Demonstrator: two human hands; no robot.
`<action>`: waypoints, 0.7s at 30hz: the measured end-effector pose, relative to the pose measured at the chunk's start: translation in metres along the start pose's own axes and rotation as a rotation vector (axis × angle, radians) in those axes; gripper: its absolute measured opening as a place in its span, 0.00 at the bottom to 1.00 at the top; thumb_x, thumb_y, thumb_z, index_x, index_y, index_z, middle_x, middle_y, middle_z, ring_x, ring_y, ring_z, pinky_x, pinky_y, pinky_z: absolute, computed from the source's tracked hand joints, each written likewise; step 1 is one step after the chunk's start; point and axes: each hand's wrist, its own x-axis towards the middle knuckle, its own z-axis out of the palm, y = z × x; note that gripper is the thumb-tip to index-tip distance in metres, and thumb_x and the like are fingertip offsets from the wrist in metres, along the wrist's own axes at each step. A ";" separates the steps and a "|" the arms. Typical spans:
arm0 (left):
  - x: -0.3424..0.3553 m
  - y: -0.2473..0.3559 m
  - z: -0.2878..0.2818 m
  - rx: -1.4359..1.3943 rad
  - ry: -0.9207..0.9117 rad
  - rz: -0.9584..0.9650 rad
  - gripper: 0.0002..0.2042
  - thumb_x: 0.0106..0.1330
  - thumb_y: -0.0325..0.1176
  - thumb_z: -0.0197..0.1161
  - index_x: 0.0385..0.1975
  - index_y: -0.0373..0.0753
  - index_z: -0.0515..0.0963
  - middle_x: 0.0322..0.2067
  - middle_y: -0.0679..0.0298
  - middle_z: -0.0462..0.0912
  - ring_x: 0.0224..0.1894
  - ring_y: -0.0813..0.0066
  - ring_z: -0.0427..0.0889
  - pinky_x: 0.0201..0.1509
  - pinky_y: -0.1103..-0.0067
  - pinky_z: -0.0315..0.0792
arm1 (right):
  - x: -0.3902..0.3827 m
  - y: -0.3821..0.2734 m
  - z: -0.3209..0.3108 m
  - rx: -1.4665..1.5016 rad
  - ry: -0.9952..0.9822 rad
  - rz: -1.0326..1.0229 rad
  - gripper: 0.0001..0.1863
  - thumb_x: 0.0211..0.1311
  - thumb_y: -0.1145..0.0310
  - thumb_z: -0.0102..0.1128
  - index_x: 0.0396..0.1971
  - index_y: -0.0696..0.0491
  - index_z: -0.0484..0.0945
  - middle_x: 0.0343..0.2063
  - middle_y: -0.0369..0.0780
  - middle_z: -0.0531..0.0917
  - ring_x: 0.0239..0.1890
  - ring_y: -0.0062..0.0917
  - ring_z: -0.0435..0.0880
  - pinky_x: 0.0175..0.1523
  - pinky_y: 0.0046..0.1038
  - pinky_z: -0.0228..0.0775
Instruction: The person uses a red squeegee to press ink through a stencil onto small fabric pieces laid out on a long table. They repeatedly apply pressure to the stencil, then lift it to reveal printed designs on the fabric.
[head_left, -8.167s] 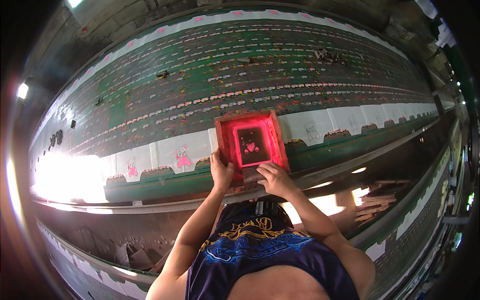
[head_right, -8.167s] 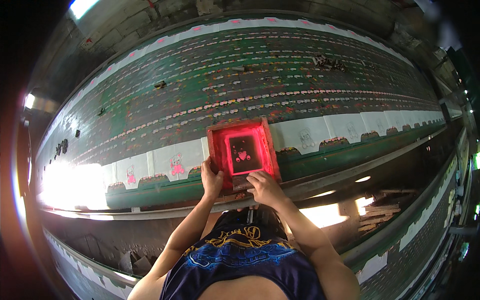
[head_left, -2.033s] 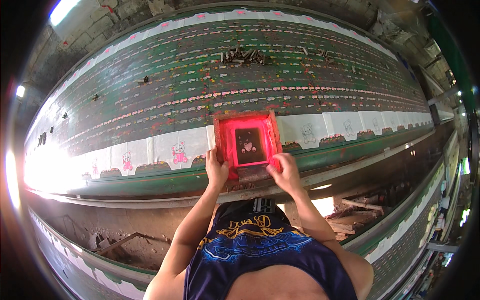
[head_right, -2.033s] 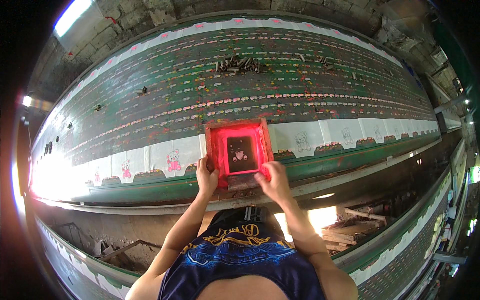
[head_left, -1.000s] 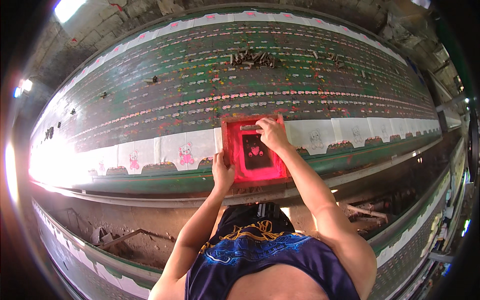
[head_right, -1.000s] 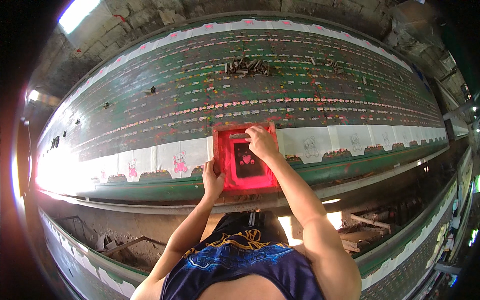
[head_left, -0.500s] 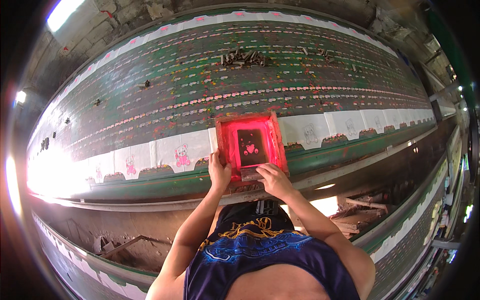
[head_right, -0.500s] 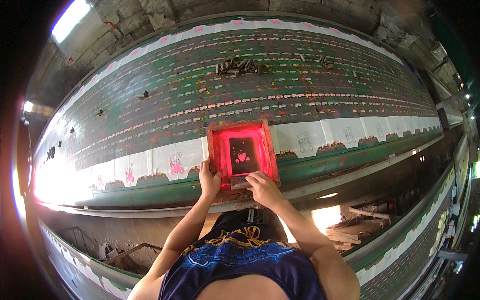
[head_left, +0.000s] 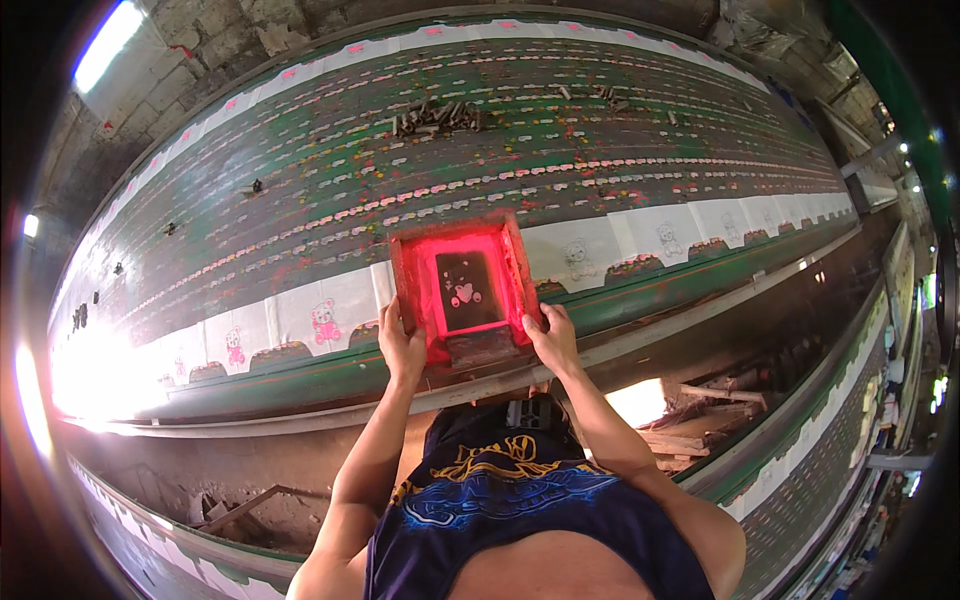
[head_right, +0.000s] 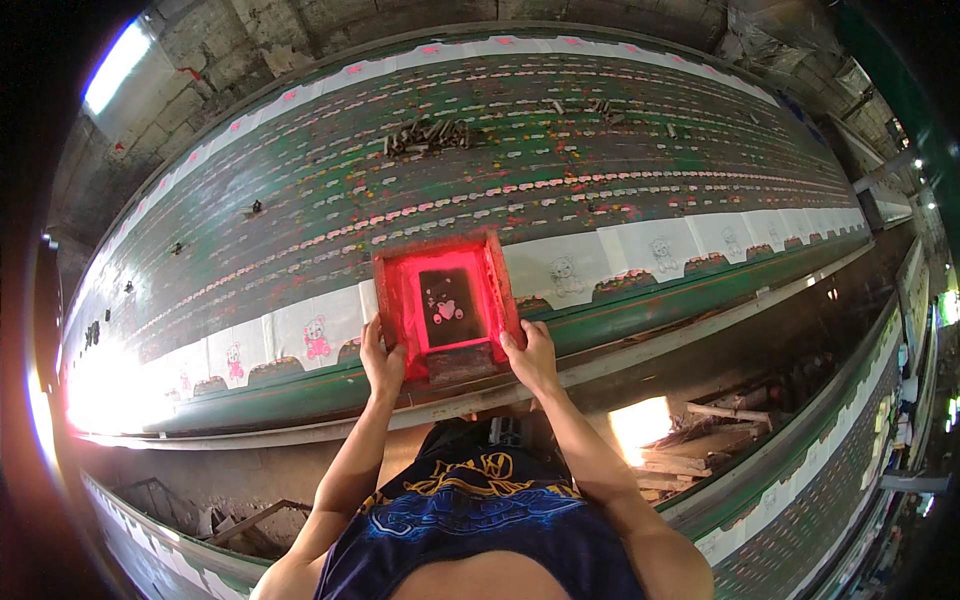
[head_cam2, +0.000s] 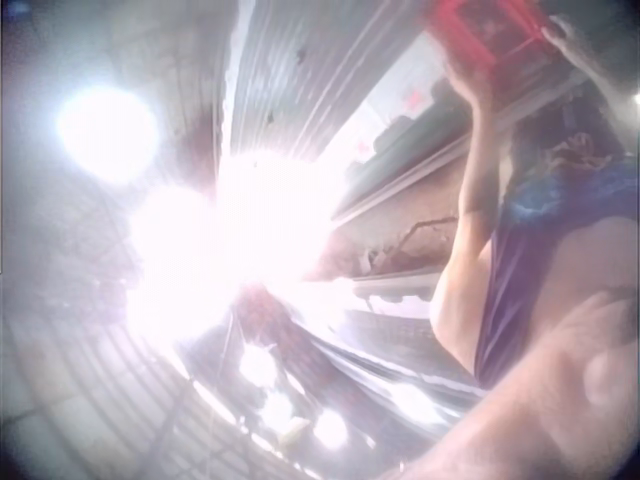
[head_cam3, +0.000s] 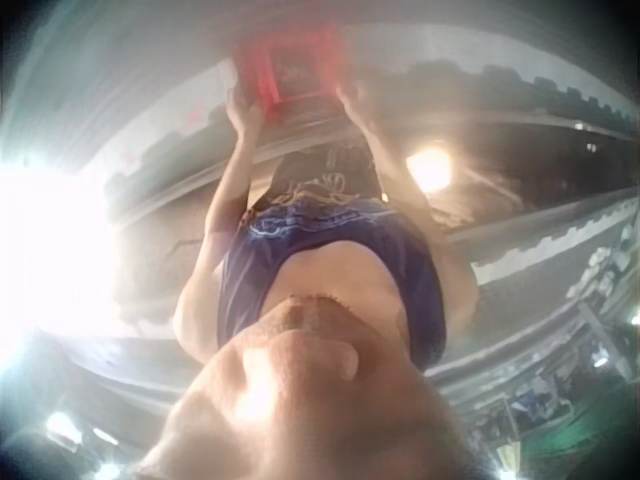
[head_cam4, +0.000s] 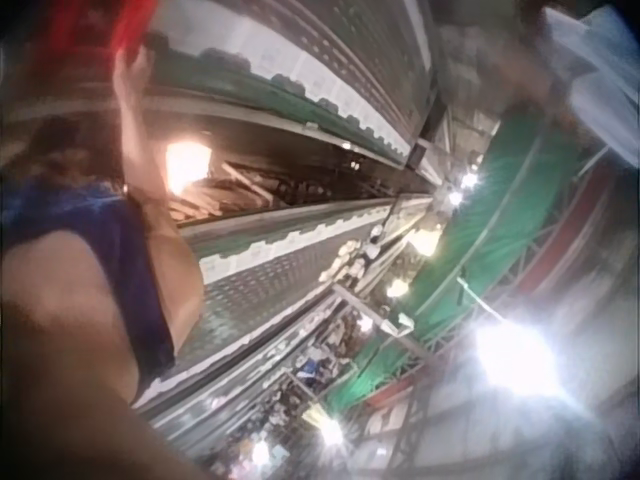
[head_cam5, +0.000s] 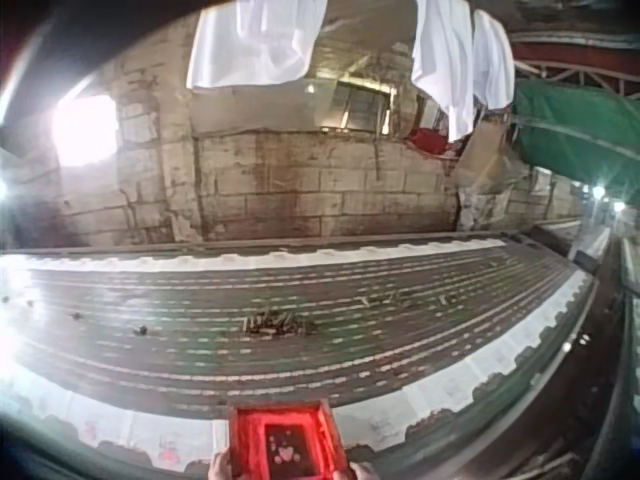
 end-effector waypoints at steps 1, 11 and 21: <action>-0.002 0.007 0.010 -0.021 0.010 0.011 0.33 0.49 0.16 0.63 0.62 0.28 0.72 0.52 0.50 0.78 0.55 0.51 0.80 0.61 0.66 0.74 | 0.003 0.003 -0.013 0.008 0.014 -0.021 0.34 0.65 0.51 0.67 0.54 0.69 0.77 0.52 0.54 0.79 0.56 0.47 0.78 0.63 0.41 0.69; -0.026 0.089 0.169 -0.115 0.025 0.024 0.33 0.49 0.16 0.62 0.63 0.29 0.72 0.55 0.51 0.76 0.58 0.52 0.78 0.61 0.68 0.74 | 0.066 0.097 -0.150 -0.053 0.057 -0.051 0.34 0.64 0.52 0.69 0.55 0.69 0.77 0.51 0.53 0.79 0.56 0.47 0.79 0.63 0.40 0.69; -0.032 0.105 0.211 -0.035 -0.021 -0.075 0.31 0.51 0.20 0.64 0.61 0.28 0.73 0.52 0.49 0.77 0.55 0.49 0.79 0.59 0.67 0.75 | 0.086 0.125 -0.188 -0.013 -0.052 -0.007 0.34 0.63 0.52 0.70 0.55 0.69 0.77 0.51 0.53 0.79 0.57 0.46 0.77 0.64 0.40 0.68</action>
